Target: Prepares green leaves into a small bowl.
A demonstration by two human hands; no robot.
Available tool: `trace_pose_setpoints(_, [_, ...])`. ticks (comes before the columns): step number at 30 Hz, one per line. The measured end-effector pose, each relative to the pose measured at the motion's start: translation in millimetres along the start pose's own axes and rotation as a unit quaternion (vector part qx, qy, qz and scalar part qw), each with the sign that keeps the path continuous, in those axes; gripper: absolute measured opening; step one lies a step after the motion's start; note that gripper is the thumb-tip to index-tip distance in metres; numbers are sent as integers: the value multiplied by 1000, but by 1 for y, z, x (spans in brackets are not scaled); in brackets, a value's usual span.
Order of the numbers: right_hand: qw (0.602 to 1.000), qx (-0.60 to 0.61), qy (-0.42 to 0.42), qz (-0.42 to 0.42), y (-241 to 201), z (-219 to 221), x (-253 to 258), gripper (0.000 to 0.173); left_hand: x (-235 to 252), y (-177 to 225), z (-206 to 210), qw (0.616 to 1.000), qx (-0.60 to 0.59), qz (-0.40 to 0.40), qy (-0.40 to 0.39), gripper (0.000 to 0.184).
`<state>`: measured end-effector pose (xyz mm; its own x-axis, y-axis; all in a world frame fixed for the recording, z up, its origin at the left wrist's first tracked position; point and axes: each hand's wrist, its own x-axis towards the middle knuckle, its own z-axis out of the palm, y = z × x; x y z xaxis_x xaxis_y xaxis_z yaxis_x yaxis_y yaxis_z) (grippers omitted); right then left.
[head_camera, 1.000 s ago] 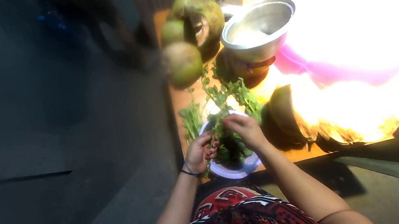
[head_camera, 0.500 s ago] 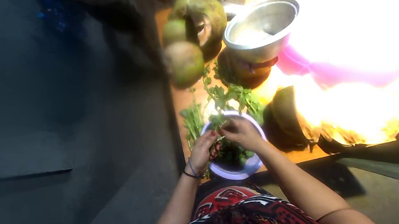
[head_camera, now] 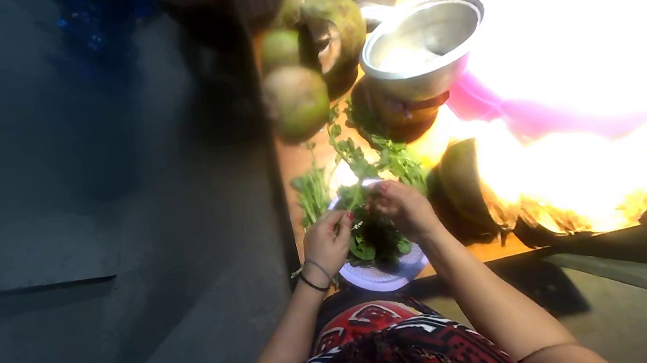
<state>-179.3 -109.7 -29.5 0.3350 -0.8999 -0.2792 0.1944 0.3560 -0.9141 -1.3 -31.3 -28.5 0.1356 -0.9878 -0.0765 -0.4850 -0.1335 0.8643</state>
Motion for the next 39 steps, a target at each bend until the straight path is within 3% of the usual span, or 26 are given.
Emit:
trace_pose_setpoints(3, [997, -62, 41, 29, -9, 12, -2, 10, 0, -1, 4, 998, 59, 25, 27, 28])
trace_pose_setpoints(9, [980, -195, 36, 33, -4, 11, -1, 16, -1, -1, 7, 978, 180, 76, 77, 26])
trace_pose_setpoints(14, [960, -279, 14, 15, -5, 12, -2, 16, -3, -2, 8, 973, 192, 87, 92, 26])
trace_pose_setpoints(18, [943, -330, 2, -29, -4, 10, -4, 16, -3, 1, 9, 981, 168, 56, 82, 26])
trace_pose_setpoints(22, [930, -360, -13, -75, -4, 10, -6, 16, -3, 8, 3, 995, 96, -19, 10, 34])
trace_pose_setpoints(27, [907, -403, -32, -120, -8, 13, -13, 18, -3, 8, 2, 998, 59, -2, -20, 25])
trace_pose_setpoints(35, [959, -276, -39, -56, -2, 5, -10, 10, -1, 8, -3, 994, -44, -40, -92, 23])
trace_pose_setpoints(39, [943, -309, -102, -71, -4, -7, -8, 8, 5, 3, -7, 985, -102, -64, -123, 21])
